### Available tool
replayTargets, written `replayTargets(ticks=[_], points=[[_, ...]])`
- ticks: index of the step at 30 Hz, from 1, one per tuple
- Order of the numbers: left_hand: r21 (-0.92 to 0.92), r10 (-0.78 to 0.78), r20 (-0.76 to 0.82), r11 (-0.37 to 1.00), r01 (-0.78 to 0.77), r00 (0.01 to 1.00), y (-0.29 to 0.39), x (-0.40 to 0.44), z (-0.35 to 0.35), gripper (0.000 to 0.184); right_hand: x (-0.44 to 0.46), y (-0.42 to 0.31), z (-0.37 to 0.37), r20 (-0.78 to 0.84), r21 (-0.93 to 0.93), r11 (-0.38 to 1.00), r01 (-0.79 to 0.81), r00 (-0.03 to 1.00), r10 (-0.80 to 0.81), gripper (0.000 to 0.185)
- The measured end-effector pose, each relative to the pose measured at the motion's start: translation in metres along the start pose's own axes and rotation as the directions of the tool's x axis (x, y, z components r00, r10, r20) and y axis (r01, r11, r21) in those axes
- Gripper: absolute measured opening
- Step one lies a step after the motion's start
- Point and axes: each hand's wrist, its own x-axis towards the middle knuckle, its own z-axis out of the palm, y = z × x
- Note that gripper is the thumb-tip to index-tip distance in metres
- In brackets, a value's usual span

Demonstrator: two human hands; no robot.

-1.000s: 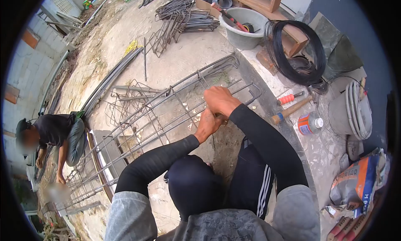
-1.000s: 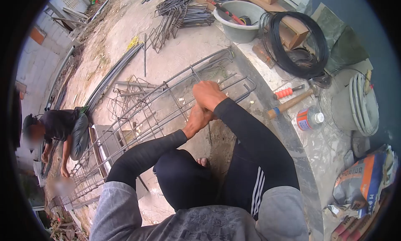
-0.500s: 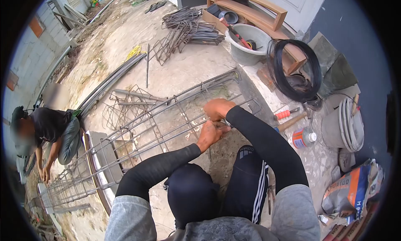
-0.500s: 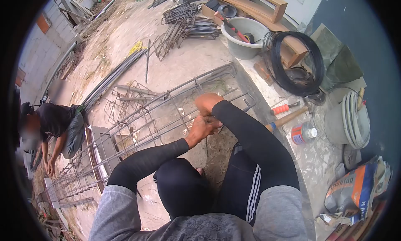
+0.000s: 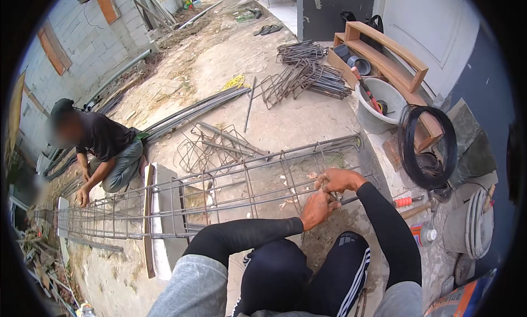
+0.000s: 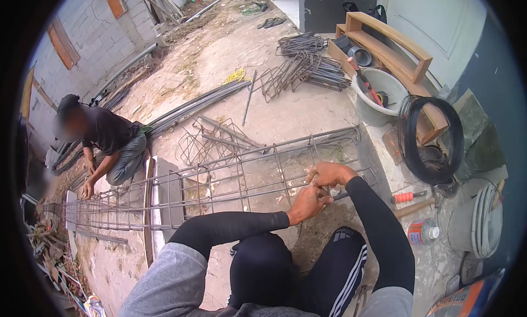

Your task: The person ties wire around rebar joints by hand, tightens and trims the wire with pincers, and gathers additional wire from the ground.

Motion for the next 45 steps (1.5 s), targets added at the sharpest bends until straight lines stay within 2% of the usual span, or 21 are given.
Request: replayTargets(ticks=[1,6,9,12,15,17,19,20,23,25,28,30,31,32,34,35,36,38,40,44,45], points=[[0.053,0.035,-0.002,0.998,-0.035,0.999,-0.001,-0.002,0.002,0.028,-0.001,0.005,0.001,0.009,0.075,0.997,0.006,1.000,-0.006,0.040],[0.006,0.081,0.103,0.997,-0.082,0.991,-0.008,-0.008,0.008,0.030,-0.007,0.009,0.012,-0.110,-0.068,0.988,0.135,0.984,-0.142,0.030],[0.014,0.084,0.120,0.996,-0.087,0.989,-0.009,-0.002,0.003,0.030,0.001,0.016,0.007,-0.191,0.159,0.965,0.207,0.966,-0.176,0.037],[0.009,0.074,0.157,0.997,-0.076,0.985,-0.007,0.003,0.002,0.030,-0.010,0.008,0.005,-0.051,0.435,0.900,0.027,0.999,-0.005,0.042],[-0.071,0.262,0.009,0.963,-0.260,0.965,-0.039,0.002,0.025,0.027,-0.010,-0.008,0.011,-0.025,-0.007,0.965,0.262,0.965,-0.262,0.044],[-0.024,0.206,0.085,0.979,-0.205,0.975,-0.026,0.001,0.014,0.026,0.016,0.004,0.022,-0.032,-0.229,0.905,0.357,0.927,-0.374,0.040],[0.008,0.165,0.132,0.986,-0.167,0.977,-0.008,-0.003,0.001,0.027,0.000,0.002,0.011,-0.096,0.232,0.925,0.300,0.954,-0.285,0.038],[0.011,0.156,0.136,0.987,-0.159,0.978,0.002,-0.004,-0.006,0.028,-0.012,-0.002,0.001,-0.106,0.443,0.857,0.262,0.965,-0.240,0.038],[-0.004,0.169,0.131,0.986,-0.169,0.977,-0.002,0.002,-0.007,0.030,-0.059,0.035,-0.005,-0.203,0.779,0.559,0.284,0.958,-0.203,0.046],[-0.011,0.145,0.153,0.989,-0.145,0.977,-0.005,0.001,-0.004,0.031,-0.070,0.075,0.010,-0.185,0.841,0.458,0.287,0.949,-0.255,0.056],[0.063,0.053,0.169,0.996,-0.064,0.984,-0.009,0.002,-0.003,0.026,-0.088,0.055,0.026,0.133,0.840,0.543,0.017,0.963,-0.236,0.057],[0.014,0.236,0.129,0.971,-0.240,0.963,-0.033,0.001,0.005,0.020,-0.097,0.020,0.036,0.181,0.598,0.799,0.057,0.962,-0.204,0.055],[-0.086,0.231,0.209,0.972,-0.217,0.950,-0.025,0.005,-0.004,0.016,-0.086,0.019,0.045,0.124,0.617,0.780,0.105,0.966,-0.228,0.047],[-0.486,0.227,0.185,0.867,-0.112,0.956,0.000,-0.004,-0.018,0.015,-0.110,-0.011,0.040,0.114,0.651,0.748,0.128,0.958,-0.264,0.042],[-0.339,0.161,0.455,0.941,0.003,0.876,0.012,0.002,-0.034,0.014,-0.107,0.000,0.046,0.101,0.613,0.752,0.242,0.920,-0.378,0.039],[-0.267,0.247,0.313,0.949,-0.165,0.917,0.001,0.006,-0.020,0.016,-0.119,-0.002,0.046,0.049,0.626,0.743,0.235,0.940,-0.338,0.040],[-0.223,0.262,0.184,0.950,-0.219,0.947,-0.023,0.007,-0.003,0.021,-0.131,0.002,0.049,-0.055,0.701,0.681,0.212,0.968,-0.246,0.042],[0.062,-0.005,0.230,0.998,-0.010,0.973,0.013,0.004,-0.018,0.022,-0.140,0.024,0.046,-0.218,0.780,0.567,0.264,0.964,-0.150,0.045],[0.039,-0.020,0.233,0.999,0.011,0.972,0.020,0.001,-0.019,0.024,-0.144,0.052,0.046,-0.321,0.816,0.457,0.354,0.935,-0.152,0.047],[-0.172,0.105,0.302,0.984,-0.054,0.948,-0.021,0.010,-0.013,0.031,-0.153,0.050,0.047,-0.126,0.713,0.677,0.183,0.983,-0.132,0.051],[-0.292,-0.061,0.355,0.941,0.172,0.933,0.003,0.008,-0.022,0.039,-0.157,0.038,0.055,-0.133,0.723,0.681,0.116,0.991,-0.028,0.048]])
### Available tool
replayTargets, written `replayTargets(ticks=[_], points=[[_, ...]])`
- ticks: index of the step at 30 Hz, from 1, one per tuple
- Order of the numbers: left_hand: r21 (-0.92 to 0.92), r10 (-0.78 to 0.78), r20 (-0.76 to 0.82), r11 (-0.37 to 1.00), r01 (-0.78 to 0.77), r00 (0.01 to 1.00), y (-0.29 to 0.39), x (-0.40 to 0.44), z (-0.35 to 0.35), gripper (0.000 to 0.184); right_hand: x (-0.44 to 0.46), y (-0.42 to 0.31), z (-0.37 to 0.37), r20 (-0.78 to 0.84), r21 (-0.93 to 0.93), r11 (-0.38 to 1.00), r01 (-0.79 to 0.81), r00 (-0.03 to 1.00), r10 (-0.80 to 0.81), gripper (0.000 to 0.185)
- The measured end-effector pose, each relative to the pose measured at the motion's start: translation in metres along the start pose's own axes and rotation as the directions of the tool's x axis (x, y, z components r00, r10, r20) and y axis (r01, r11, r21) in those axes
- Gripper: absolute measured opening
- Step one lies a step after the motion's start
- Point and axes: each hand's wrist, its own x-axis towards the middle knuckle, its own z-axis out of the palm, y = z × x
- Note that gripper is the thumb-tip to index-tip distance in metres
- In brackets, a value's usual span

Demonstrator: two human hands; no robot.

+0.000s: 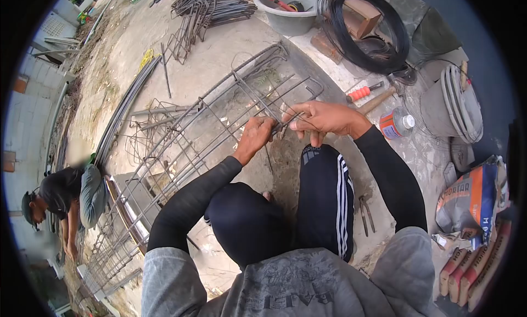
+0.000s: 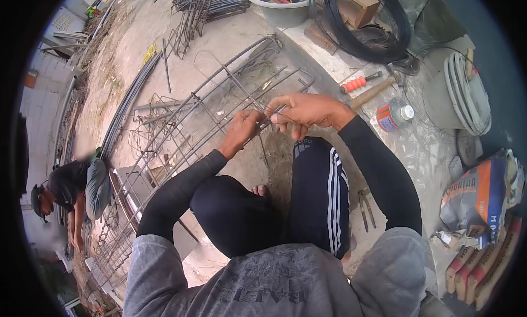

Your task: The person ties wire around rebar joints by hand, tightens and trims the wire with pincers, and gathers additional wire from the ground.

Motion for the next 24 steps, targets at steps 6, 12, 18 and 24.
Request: replayTargets(ticks=[6,12,18,24], points=[[-0.132,-0.260,0.028,0.956,0.262,0.965,-0.004,0.007,0.003,0.042,0.041,0.055,0.042,-0.542,-0.205,0.966,-0.157,0.840,0.021,0.040],[-0.237,-0.334,0.146,0.902,0.361,0.931,-0.007,0.012,-0.004,0.036,0.057,0.069,0.056,-0.730,-0.318,0.937,-0.144,0.667,-0.146,0.036],[-0.189,-0.317,0.169,0.919,0.346,0.933,-0.009,0.018,-0.010,0.030,0.072,0.089,0.065,-0.840,-0.314,0.949,-0.034,0.477,-0.261,0.031],[-0.170,-0.311,0.148,0.927,0.334,0.939,-0.006,0.013,-0.005,0.030,0.083,0.085,0.020,-0.537,-0.234,0.970,-0.069,0.841,-0.070,0.028]])
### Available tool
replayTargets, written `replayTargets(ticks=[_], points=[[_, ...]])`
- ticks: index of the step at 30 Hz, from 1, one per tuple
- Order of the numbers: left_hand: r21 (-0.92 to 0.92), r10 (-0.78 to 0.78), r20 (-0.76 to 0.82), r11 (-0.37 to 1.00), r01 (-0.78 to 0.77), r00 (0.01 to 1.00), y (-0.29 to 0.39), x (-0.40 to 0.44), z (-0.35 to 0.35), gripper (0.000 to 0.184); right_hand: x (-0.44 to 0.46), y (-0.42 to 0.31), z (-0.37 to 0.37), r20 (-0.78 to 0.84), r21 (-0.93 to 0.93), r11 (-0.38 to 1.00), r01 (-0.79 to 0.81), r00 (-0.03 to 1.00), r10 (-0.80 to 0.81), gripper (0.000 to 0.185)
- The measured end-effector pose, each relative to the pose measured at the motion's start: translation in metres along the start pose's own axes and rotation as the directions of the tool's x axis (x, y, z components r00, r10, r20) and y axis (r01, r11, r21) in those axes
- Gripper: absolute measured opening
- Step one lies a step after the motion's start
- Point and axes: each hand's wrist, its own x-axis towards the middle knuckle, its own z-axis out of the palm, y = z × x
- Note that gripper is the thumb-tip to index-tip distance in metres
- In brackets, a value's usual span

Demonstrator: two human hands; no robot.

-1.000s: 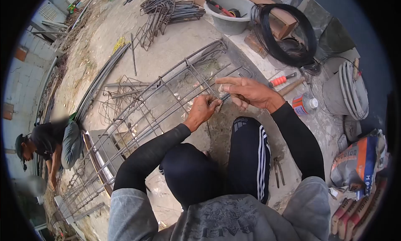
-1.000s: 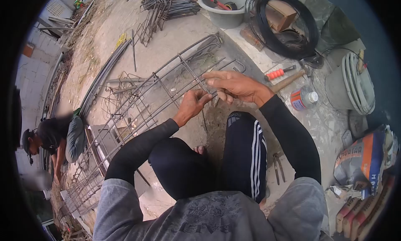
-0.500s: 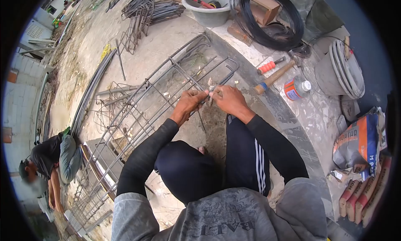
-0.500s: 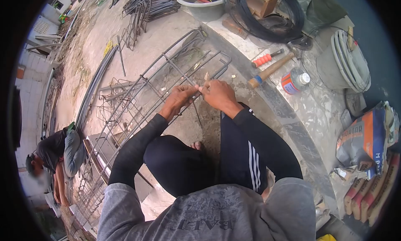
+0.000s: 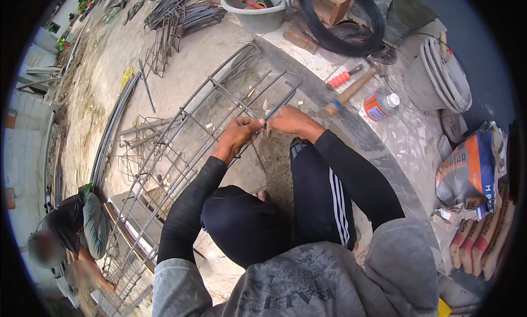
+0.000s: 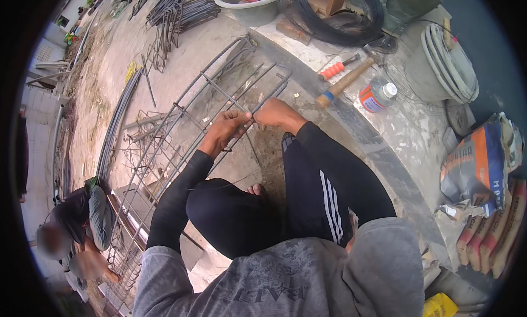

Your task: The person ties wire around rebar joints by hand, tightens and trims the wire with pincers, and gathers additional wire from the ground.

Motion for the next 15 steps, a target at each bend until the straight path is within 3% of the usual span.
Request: replayTargets(ticks=[3,6,10,13,15], points=[[0.013,0.021,0.035,1.000,-0.021,0.999,-0.004,0.006,-0.005,0.031,0.008,-0.001,-0.014,0.188,0.090,0.973,-0.211,0.963,0.191,0.025],[0.029,0.030,0.045,0.999,-0.031,0.999,-0.003,0.003,-0.008,0.033,0.004,0.004,-0.018,0.362,0.379,0.854,-0.356,0.906,0.218,0.023],[0.044,0.000,0.062,0.999,-0.003,0.998,0.004,0.004,-0.007,0.032,0.007,0.041,-0.008,0.577,0.657,0.603,-0.453,0.816,-0.016,0.026],[0.206,-0.061,0.084,0.978,0.043,0.995,0.020,0.005,-0.010,0.032,0.004,0.059,0.004,0.555,0.746,0.533,-0.398,0.815,-0.168,0.030],[0.272,-0.069,0.099,0.961,0.040,0.993,0.026,0.011,-0.011,0.033,-0.008,0.055,0.008,0.345,0.697,0.696,-0.171,0.931,-0.116,0.035]])
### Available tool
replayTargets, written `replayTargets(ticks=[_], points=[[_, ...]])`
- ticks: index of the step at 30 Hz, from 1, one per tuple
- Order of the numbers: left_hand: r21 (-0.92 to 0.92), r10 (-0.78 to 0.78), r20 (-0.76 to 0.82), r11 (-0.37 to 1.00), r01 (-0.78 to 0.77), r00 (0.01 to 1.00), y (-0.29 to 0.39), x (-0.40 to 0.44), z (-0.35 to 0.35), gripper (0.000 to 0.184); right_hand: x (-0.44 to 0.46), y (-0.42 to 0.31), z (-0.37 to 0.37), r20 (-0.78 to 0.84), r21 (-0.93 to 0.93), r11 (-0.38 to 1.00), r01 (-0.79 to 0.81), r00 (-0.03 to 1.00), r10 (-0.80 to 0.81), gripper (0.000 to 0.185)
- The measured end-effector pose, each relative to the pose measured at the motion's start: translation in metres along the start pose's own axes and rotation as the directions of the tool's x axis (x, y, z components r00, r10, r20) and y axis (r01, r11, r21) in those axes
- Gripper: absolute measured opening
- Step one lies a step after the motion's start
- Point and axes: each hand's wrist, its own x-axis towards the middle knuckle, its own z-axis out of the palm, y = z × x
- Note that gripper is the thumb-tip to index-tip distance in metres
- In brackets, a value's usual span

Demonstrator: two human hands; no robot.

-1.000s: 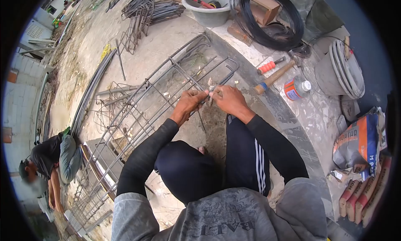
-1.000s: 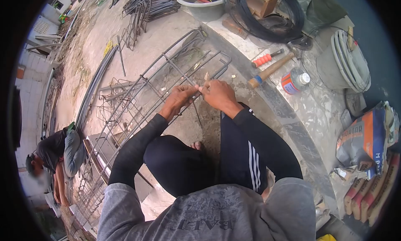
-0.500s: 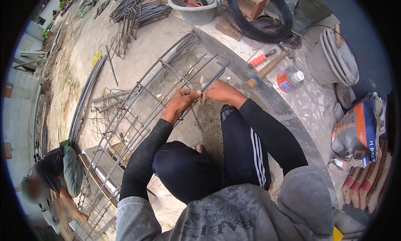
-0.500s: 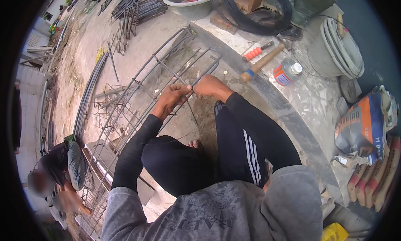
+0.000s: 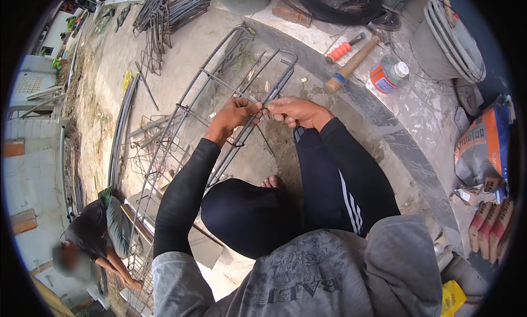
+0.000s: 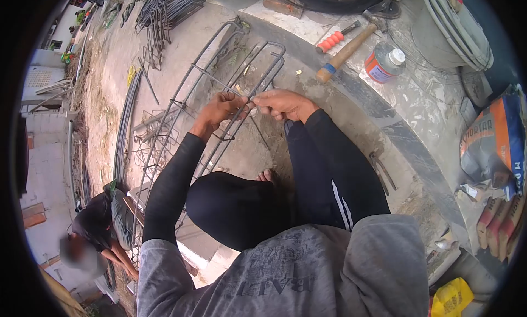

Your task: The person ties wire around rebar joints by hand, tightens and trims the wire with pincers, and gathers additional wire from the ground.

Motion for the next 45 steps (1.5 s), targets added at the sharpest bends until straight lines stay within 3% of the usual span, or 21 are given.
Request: replayTargets(ticks=[2,3,6,7,8,9,10,12,15,18,21,24,27,30,32,34,37,40,42,44,45], points=[[-0.055,-0.019,0.007,0.998,0.020,1.000,-0.011,0.008,-0.005,0.035,-0.037,-0.018,0.012,-0.255,-0.229,0.969,0.098,0.954,-0.157,0.039],[-0.063,-0.014,0.008,0.998,0.015,1.000,-0.013,0.007,-0.006,0.036,-0.064,-0.023,0.012,-0.399,-0.335,0.936,0.106,0.884,-0.243,0.042],[-0.057,0.009,-0.025,0.998,-0.010,1.000,-0.009,0.002,-0.001,0.037,-0.138,0.042,-0.051,-0.707,-0.400,0.916,0.040,0.623,-0.336,0.041],[-0.041,0.010,-0.024,0.999,-0.011,1.000,-0.009,0.001,-0.001,0.037,-0.164,0.090,-0.080,-0.794,-0.412,0.909,-0.063,0.514,-0.325,0.038],[-0.028,0.011,-0.021,1.000,-0.012,1.000,-0.009,0.000,0.000,0.037,-0.196,0.135,-0.097,-0.860,-0.468,0.821,-0.328,0.381,-0.338,0.040],[-0.050,0.012,-0.014,0.999,-0.013,1.000,-0.011,0.000,0.001,0.036,-0.226,0.196,-0.116,-0.879,-0.473,0.716,-0.513,0.330,-0.344,0.053],[-0.061,0.007,-0.009,0.998,-0.008,1.000,-0.011,-0.001,0.001,0.034,-0.254,0.230,-0.108,-0.921,-0.388,0.552,-0.738,0.297,-0.250,0.065],[-0.081,-0.004,0.006,0.997,0.004,1.000,-0.011,-0.001,-0.001,0.031,-0.297,0.291,-0.088,-0.887,-0.460,0.362,-0.811,0.398,-0.236,0.070],[-0.156,0.011,-0.017,0.988,-0.014,1.000,-0.013,-0.003,0.006,0.030,-0.315,0.303,-0.074,-0.804,-0.568,0.322,-0.757,0.426,-0.415,0.068],[-0.189,-0.002,-0.061,0.982,-0.010,0.998,-0.007,-0.006,0.012,0.029,-0.318,0.327,-0.100,-0.836,-0.531,0.277,-0.801,0.442,-0.324,0.066],[-0.231,-0.002,-0.062,0.973,-0.013,0.998,-0.013,-0.006,0.014,0.028,-0.325,0.319,-0.113,-0.799,-0.598,0.180,-0.781,0.561,-0.218,0.056],[-0.258,0.021,-0.061,0.965,-0.036,0.998,-0.020,-0.003,0.009,0.028,-0.331,0.292,-0.097,-0.706,-0.683,0.103,-0.723,0.617,-0.346,0.055],[-0.253,-0.012,-0.101,0.967,-0.014,0.995,-0.015,-0.010,0.016,0.028,-0.330,0.291,-0.099,-0.766,-0.630,0.113,-0.768,0.591,-0.253,0.049],[-0.216,0.021,-0.120,0.975,-0.047,0.993,-0.014,-0.011,0.017,0.029,-0.330,0.291,-0.118,-0.848,-0.322,0.757,-0.568,0.528,0.036,0.048],[-0.257,0.028,-0.081,0.965,-0.048,0.996,-0.019,-0.009,0.014,0.029,-0.340,0.234,-0.101,-0.703,-0.217,0.878,-0.428,0.692,0.163,0.049],[-0.243,0.037,-0.061,0.969,-0.051,0.997,-0.024,-0.002,0.011,0.030,-0.345,0.166,-0.066,-0.650,0.031,0.940,-0.340,0.707,0.277,0.049],[-0.240,0.000,-0.087,0.971,-0.021,0.996,-0.022,-0.003,0.013,0.029,-0.348,0.171,-0.063,-0.613,0.182,0.859,-0.479,0.628,0.480,0.052],[-0.230,-0.012,-0.104,0.973,-0.012,0.995,-0.020,-0.006,0.014,0.027,-0.337,0.142,-0.048,-0.680,-0.045,0.841,-0.540,0.633,0.370,0.050],[-0.261,0.002,-0.083,0.965,-0.024,0.997,-0.018,-0.009,0.013,0.026,-0.317,0.090,-0.027,-0.677,-0.259,0.808,-0.529,0.696,0.238,0.051],[-0.257,0.016,-0.081,0.966,-0.036,0.997,-0.020,-0.009,0.013,0.027,-0.292,0.061,-0.015,-0.685,-0.484,0.701,-0.524,0.725,0.069,0.050],[-0.288,0.000,-0.089,0.957,-0.026,0.996,-0.021,-0.008,0.015,0.028,-0.278,0.060,-0.017,-0.644,-0.648,0.632,-0.425,0.748,-0.157,0.050]])
